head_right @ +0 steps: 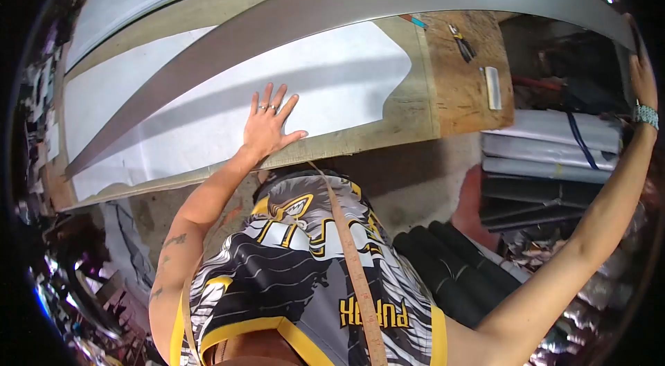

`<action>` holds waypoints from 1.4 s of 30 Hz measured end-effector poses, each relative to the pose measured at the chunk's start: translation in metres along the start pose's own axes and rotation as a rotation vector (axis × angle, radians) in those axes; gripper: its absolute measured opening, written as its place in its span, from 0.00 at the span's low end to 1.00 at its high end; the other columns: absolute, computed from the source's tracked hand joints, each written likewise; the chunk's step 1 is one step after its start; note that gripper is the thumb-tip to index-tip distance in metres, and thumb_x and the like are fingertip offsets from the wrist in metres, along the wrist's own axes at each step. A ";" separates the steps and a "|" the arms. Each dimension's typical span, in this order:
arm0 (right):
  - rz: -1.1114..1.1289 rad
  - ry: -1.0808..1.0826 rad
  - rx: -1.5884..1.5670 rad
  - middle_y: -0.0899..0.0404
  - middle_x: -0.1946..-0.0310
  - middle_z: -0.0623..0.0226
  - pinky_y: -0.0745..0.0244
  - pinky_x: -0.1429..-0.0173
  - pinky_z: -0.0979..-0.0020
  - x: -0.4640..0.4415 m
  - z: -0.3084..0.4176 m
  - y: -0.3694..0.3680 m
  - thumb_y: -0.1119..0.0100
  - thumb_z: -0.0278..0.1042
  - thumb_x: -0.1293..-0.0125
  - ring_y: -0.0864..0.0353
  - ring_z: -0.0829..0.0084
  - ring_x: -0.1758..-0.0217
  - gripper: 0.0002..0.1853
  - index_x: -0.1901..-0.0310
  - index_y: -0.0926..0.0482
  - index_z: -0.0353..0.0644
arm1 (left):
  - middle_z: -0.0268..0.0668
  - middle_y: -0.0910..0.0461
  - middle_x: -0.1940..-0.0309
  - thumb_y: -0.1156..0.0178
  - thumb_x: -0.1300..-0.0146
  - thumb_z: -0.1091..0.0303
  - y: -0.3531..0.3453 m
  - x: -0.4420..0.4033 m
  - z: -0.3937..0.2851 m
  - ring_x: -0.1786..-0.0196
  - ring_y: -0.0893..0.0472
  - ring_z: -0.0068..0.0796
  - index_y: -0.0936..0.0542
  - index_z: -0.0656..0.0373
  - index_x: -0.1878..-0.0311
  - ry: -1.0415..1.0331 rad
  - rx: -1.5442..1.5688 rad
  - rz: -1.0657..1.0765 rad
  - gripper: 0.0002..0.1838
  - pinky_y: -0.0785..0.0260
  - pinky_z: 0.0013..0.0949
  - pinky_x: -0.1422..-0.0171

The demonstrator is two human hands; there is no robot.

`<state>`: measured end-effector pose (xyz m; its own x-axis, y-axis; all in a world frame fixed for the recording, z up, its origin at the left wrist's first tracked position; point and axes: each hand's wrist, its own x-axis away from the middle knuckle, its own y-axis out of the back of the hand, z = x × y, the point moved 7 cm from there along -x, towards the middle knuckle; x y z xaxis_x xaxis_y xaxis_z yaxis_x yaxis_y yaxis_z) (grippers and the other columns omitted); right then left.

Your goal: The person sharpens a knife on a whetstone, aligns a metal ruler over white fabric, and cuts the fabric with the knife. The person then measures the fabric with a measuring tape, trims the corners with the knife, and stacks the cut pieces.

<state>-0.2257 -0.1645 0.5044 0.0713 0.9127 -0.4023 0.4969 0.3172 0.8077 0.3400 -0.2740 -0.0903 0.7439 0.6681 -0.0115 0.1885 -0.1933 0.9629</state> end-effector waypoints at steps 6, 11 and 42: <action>-0.108 0.282 -0.170 0.23 0.42 0.52 0.36 0.29 0.55 0.027 0.052 -0.163 0.51 0.13 0.50 0.28 0.49 0.36 0.32 0.38 0.27 0.34 | 0.43 0.41 0.23 0.52 0.41 0.21 0.002 -0.050 0.006 0.22 0.42 0.53 0.39 0.42 0.22 0.069 -0.037 -0.160 0.50 0.58 0.57 0.19; -0.094 0.254 -0.267 0.23 0.49 0.51 0.35 0.36 0.52 0.103 0.163 -0.256 0.49 0.14 0.54 0.28 0.46 0.41 0.30 0.44 0.25 0.35 | 0.51 0.36 0.27 0.56 0.42 0.17 0.009 -0.030 -0.018 0.23 0.38 0.51 0.45 0.47 0.20 0.178 0.021 0.068 0.55 0.53 0.51 0.19; 0.227 -0.371 -0.911 0.19 0.48 0.52 0.29 0.35 0.57 0.243 0.269 -0.441 0.47 0.25 0.37 0.23 0.51 0.41 0.18 0.45 0.22 0.38 | 0.35 0.17 0.61 0.36 0.31 0.66 -0.013 0.212 -0.031 0.58 0.21 0.22 0.18 0.66 0.51 1.121 0.610 -0.818 0.13 0.29 0.27 0.52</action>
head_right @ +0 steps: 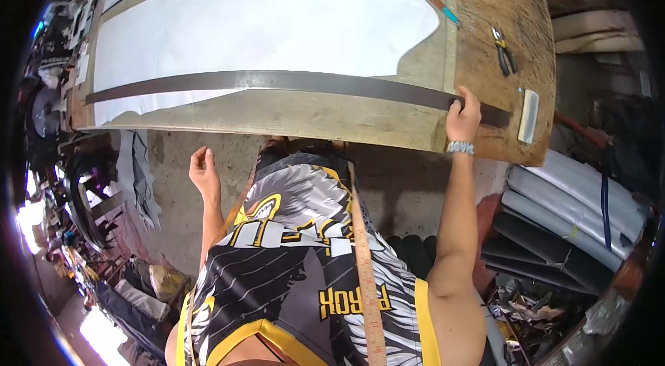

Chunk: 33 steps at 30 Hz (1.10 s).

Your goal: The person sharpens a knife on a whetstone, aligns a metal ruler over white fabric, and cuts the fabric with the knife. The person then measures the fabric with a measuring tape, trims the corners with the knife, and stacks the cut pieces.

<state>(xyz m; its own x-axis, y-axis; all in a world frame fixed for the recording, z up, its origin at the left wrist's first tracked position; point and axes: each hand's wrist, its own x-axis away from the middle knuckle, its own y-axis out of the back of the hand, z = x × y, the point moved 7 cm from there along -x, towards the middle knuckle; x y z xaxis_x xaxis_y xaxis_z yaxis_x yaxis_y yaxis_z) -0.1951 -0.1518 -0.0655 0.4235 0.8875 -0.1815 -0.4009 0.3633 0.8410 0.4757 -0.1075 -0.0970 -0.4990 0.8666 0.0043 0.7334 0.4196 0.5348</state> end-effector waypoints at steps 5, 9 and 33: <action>0.064 0.026 -0.222 0.18 0.46 0.53 0.27 0.35 0.60 0.055 0.093 -0.061 0.44 0.26 0.35 0.20 0.55 0.42 0.17 0.45 0.20 0.37 | 0.36 0.16 0.62 0.36 0.31 0.66 0.041 -0.060 0.013 0.61 0.17 0.23 0.18 0.68 0.50 0.162 0.054 -0.024 0.15 0.26 0.26 0.56; 0.114 0.008 -0.340 0.19 0.45 0.53 0.25 0.38 0.64 0.079 0.137 -0.095 0.45 0.23 0.31 0.18 0.61 0.44 0.17 0.41 0.23 0.31 | 0.39 0.16 0.64 0.36 0.32 0.66 0.070 -0.142 0.040 0.66 0.17 0.24 0.19 0.70 0.51 0.207 0.171 -0.145 0.15 0.25 0.27 0.60; 0.123 -1.048 -1.225 0.25 0.39 0.44 0.15 0.43 0.59 0.154 0.269 -0.240 0.52 0.30 0.25 0.17 0.50 0.44 0.21 0.34 0.35 0.35 | 0.41 0.27 0.79 0.29 0.40 0.64 0.257 -0.445 0.227 0.83 0.26 0.35 0.28 0.62 0.70 0.723 0.825 -0.537 0.17 0.35 0.38 0.82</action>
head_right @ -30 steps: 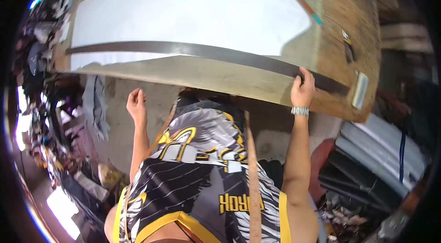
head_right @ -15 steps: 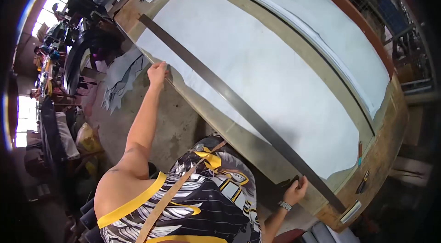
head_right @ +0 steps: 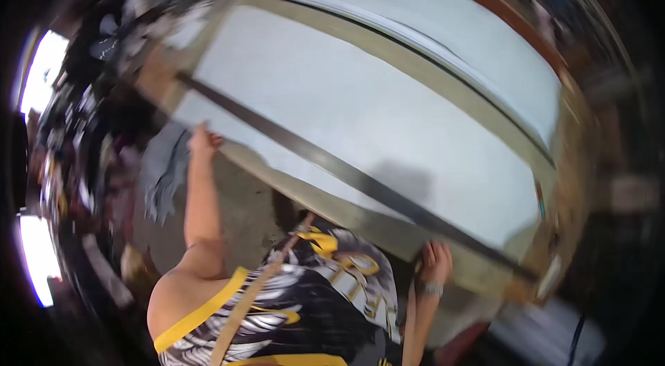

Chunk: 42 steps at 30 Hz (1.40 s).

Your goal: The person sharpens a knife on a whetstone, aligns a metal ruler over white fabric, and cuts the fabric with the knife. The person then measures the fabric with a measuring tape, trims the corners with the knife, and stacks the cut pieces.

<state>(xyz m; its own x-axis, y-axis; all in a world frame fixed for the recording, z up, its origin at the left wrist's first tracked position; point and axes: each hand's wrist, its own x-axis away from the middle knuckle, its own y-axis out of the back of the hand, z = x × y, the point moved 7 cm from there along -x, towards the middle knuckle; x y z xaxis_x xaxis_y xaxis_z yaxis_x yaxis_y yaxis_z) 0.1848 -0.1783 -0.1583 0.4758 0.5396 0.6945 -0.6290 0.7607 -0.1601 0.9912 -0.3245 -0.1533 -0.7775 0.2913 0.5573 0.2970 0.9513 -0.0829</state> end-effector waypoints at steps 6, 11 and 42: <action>-0.072 0.074 0.077 0.16 0.56 0.51 0.14 0.53 0.66 0.018 0.012 -0.028 0.36 0.24 0.35 0.12 0.60 0.59 0.24 0.40 0.30 0.28 | 0.40 0.20 0.75 0.29 0.38 0.52 0.005 -0.056 -0.013 0.79 0.24 0.32 0.19 0.62 0.66 -0.154 -0.621 0.180 0.20 0.35 0.33 0.79; -0.085 0.094 0.147 0.15 0.57 0.51 0.14 0.53 0.66 0.010 0.011 -0.025 0.38 0.25 0.33 0.11 0.60 0.58 0.20 0.41 0.28 0.29 | 0.37 0.27 0.87 0.29 0.38 0.51 0.001 -0.032 -0.017 0.85 0.30 0.26 0.26 0.60 0.83 -0.316 -0.703 0.160 0.26 0.44 0.31 0.83; 0.024 0.142 0.211 0.14 0.58 0.62 0.16 0.58 0.70 -0.004 0.003 -0.008 0.37 0.27 0.32 0.14 0.69 0.61 0.11 0.49 0.23 0.41 | 0.31 0.34 0.87 0.32 0.37 0.63 0.004 0.022 -0.018 0.78 0.37 0.21 0.31 0.66 0.85 -0.776 -0.618 -0.160 0.25 0.39 0.39 0.71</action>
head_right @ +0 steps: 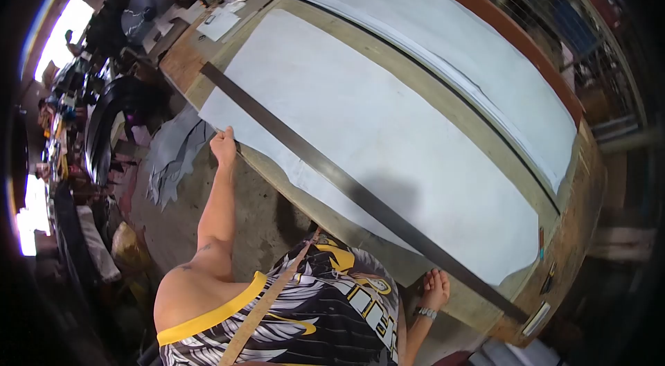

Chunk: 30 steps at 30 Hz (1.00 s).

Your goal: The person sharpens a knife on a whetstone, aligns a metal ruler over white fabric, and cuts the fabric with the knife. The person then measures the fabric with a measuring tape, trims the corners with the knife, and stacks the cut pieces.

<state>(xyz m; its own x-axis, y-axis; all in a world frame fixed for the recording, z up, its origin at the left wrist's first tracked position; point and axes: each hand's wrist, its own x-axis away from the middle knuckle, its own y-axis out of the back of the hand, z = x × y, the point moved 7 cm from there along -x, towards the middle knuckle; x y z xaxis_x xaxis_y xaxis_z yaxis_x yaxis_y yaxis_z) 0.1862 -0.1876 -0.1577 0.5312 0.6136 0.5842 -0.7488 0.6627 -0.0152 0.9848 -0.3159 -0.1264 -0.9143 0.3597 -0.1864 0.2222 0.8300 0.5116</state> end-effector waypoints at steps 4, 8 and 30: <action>-0.006 -0.049 -0.047 0.15 0.58 0.58 0.14 0.54 0.68 0.001 -0.003 -0.009 0.39 0.23 0.32 0.13 0.66 0.58 0.14 0.46 0.24 0.38 | 0.55 0.18 0.76 0.37 0.34 0.57 -0.012 -0.024 0.018 0.76 0.19 0.42 0.18 0.71 0.74 -0.503 -0.512 0.064 0.23 0.30 0.48 0.65; 0.029 -0.015 0.021 0.16 0.61 0.64 0.18 0.57 0.74 0.017 0.016 -0.013 0.33 0.28 0.34 0.15 0.73 0.61 0.16 0.48 0.22 0.33 | 0.49 0.12 0.65 0.42 0.29 0.62 -0.017 -0.031 0.029 0.68 0.15 0.39 0.12 0.67 0.60 -0.421 -0.520 0.213 0.17 0.23 0.42 0.63; -0.214 0.258 0.471 0.20 0.78 0.65 0.30 0.81 0.71 -0.325 0.216 0.218 0.29 0.42 0.39 0.23 0.71 0.80 0.16 0.72 0.19 0.36 | 0.50 0.18 0.72 0.42 0.29 0.66 -0.045 0.400 -0.115 0.73 0.15 0.40 0.22 0.75 0.62 0.526 0.339 0.480 0.15 0.19 0.37 0.72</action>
<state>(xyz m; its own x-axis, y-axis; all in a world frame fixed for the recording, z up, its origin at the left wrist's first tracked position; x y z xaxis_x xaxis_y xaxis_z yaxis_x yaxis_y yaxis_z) -0.2353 -0.3349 -0.1758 0.7253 0.6112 0.3169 -0.6785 0.5569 0.4790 0.5697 -0.2584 -0.1276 -0.7134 0.5333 0.4546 0.6473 0.7501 0.1359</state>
